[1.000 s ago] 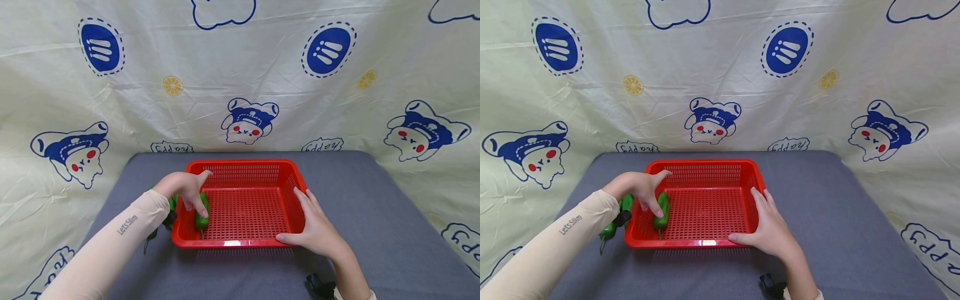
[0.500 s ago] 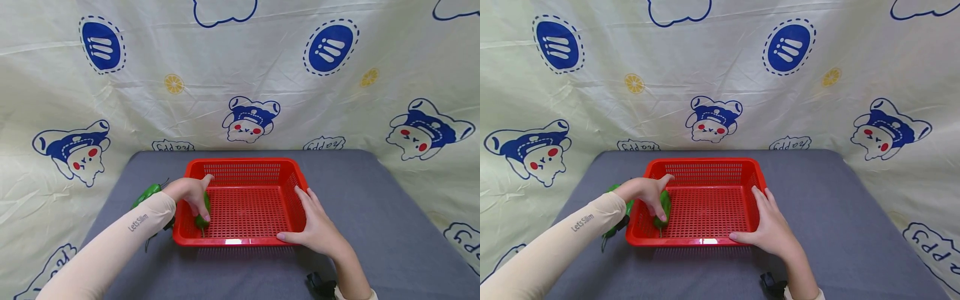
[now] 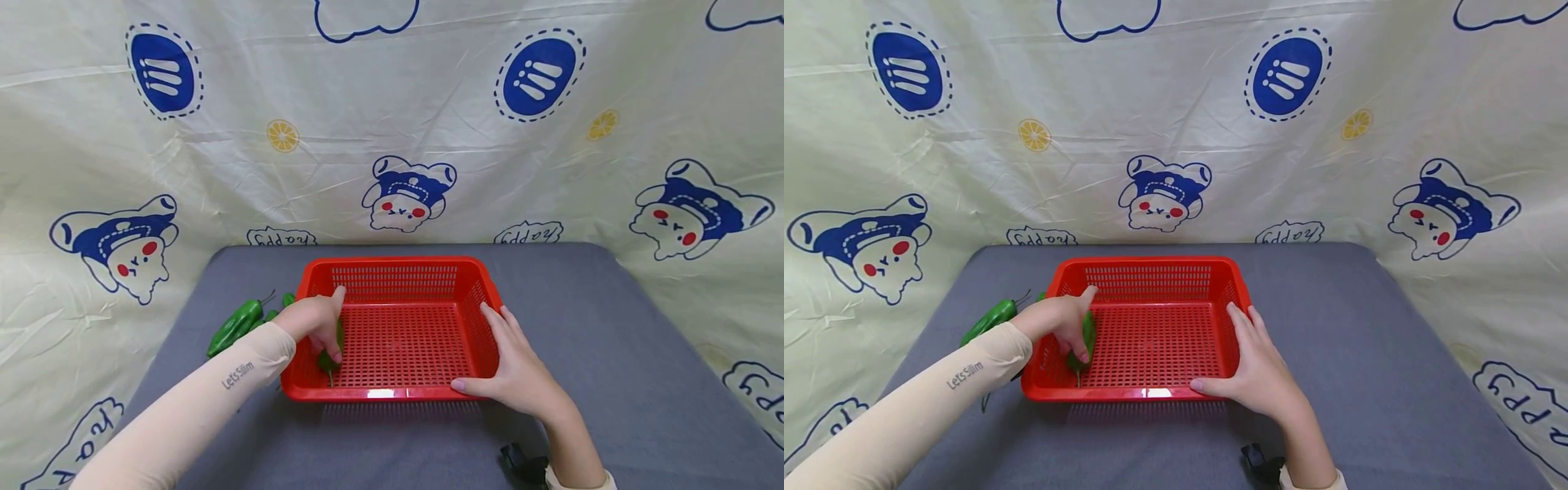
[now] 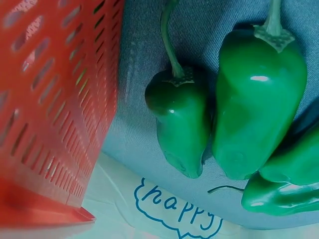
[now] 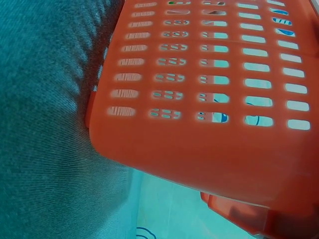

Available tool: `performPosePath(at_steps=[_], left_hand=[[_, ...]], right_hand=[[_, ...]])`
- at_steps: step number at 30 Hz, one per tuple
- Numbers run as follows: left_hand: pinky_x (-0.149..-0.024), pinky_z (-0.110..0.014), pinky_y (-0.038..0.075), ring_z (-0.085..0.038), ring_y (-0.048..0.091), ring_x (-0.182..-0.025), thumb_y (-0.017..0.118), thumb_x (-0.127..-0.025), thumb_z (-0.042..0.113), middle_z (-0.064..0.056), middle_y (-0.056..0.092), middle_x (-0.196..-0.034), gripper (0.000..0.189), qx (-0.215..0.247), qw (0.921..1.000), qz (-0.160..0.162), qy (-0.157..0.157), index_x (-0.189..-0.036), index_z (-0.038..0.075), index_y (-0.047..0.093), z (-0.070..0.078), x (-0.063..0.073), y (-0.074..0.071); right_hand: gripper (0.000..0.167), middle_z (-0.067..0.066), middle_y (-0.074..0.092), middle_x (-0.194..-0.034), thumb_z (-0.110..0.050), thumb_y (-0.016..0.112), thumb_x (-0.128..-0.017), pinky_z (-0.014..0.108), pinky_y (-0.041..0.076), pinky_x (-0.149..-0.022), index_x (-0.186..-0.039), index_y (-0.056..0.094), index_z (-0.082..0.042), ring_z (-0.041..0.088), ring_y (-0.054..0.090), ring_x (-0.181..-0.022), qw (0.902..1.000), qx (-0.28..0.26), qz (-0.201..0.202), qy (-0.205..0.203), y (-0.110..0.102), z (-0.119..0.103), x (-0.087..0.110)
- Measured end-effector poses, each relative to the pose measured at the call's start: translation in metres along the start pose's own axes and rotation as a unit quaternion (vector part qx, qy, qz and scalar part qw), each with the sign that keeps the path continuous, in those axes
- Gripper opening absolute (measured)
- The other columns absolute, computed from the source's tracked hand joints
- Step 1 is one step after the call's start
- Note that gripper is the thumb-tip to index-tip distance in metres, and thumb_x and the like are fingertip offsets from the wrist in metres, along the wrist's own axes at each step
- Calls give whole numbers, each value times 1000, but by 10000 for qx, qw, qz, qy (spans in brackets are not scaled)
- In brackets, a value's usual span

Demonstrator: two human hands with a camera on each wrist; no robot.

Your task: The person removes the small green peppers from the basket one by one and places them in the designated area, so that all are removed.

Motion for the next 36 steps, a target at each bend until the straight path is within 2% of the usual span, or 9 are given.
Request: performPosePath(at_steps=[5, 8, 12, 17, 21, 24, 28, 32, 36], left_hand=[[-69, -29, 59, -17, 71, -67, 92, -67, 29, -11, 67, -87, 131, 18, 10000, -65, 30, -159, 18, -1, 1, -2, 3], [-86, -33, 58, -15, 70, -68, 92, -67, 34, -12, 67, -96, 131, -165, 9997, -38, 156, -159, 14, 1, 3, -3, 8], [-106, -39, 48, -15, 69, -68, 92, -65, 39, -16, 65, -113, 130, -233, 9991, 43, 349, -158, 8, 6, 5, -3, 14], [-97, -37, 54, -16, 69, -68, 90, -67, 42, -21, 61, -119, 123, -173, 9992, 163, 326, -156, 3, 13, 5, -5, 17], [-81, -32, 59, -17, 69, -67, 89, -69, 41, -17, 64, -104, 107, -182, 9994, 157, 260, -146, -1, 29, 5, -7, 19], [-68, -28, 59, -18, 69, -65, 90, -68, 39, -13, 61, -90, 93, -93, 9996, 113, 255, -134, 0, 37, 4, -7, 20], [-72, -27, 57, -16, 67, -66, 91, -67, 39, -10, 59, -90, 86, -235, 9991, 76, 358, -125, 3, 39, 4, -8, 20], [-76, -28, 55, -16, 66, -69, 91, -66, 40, -9, 57, -96, 86, -292, 9987, 23, 428, -125, 6, 39, 3, -8, 20], [-70, -29, 58, -18, 67, -70, 92, -66, 37, -10, 55, -99, 92, 147, 9986, -104, 491, -132, 8, 36, 3, -8, 23]], right_hand=[[123, 16, 9, -164, -56, 85, -65, 61, 55, -86, -159, 16, -16, 41, 13, -147, 10000, 23, -1, -12, -1, -1, 1], [123, 16, 9, -164, -55, 86, -65, 61, 55, -85, -159, 16, -17, 42, 14, -147, 10000, 10, 5, 2, -1, -1, 1], [123, 17, 8, -164, -51, 87, -65, 60, 56, -84, -159, 16, -17, 42, 14, -146, 10000, -28, 0, 32, -1, -1, 2], [123, 16, 8, -164, -52, 87, -65, 59, 56, -84, -159, 15, -17, 42, 14, -146, 10000, -41, 8, 10, -2, -1, 1], [123, 16, 8, -164, -54, 86, -65, 60, 56, -84, -159, 15, -17, 42, 14, -146, 10000, -17, -5, 13, -1, -1, 0], [124, 16, 7, -164, -54, 86, -65, 60, 55, -85, -159, 14, -17, 42, 14, -146, 10000, -6, -24, 33, -1, 0, 0], [124, 16, 7, -164, -52, 87, -65, 61, 55, -86, -159, 14, -17, 42, 14, -146, 10000, 5, -12, 36, 0, 1, -1], [125, 16, 7, -164, -53, 87, -64, 60, 55, -86, -159, 14, -18, 42, 14, -146, 10000, -15, -1, 17, 0, 1, -1], [124, 16, 7, -165, -54, 87, -64, 60, 55, -86, -159, 14, -20, 42, 14, -147, 10000, -46, -7, 13, 0, 0, 0]])
Point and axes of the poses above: each hand's wrist, its own x-axis away from the middle knuckle, its own y-axis out of the palm, z = x × y, the point moved 5 cm from there along -x, towards the middle knuckle
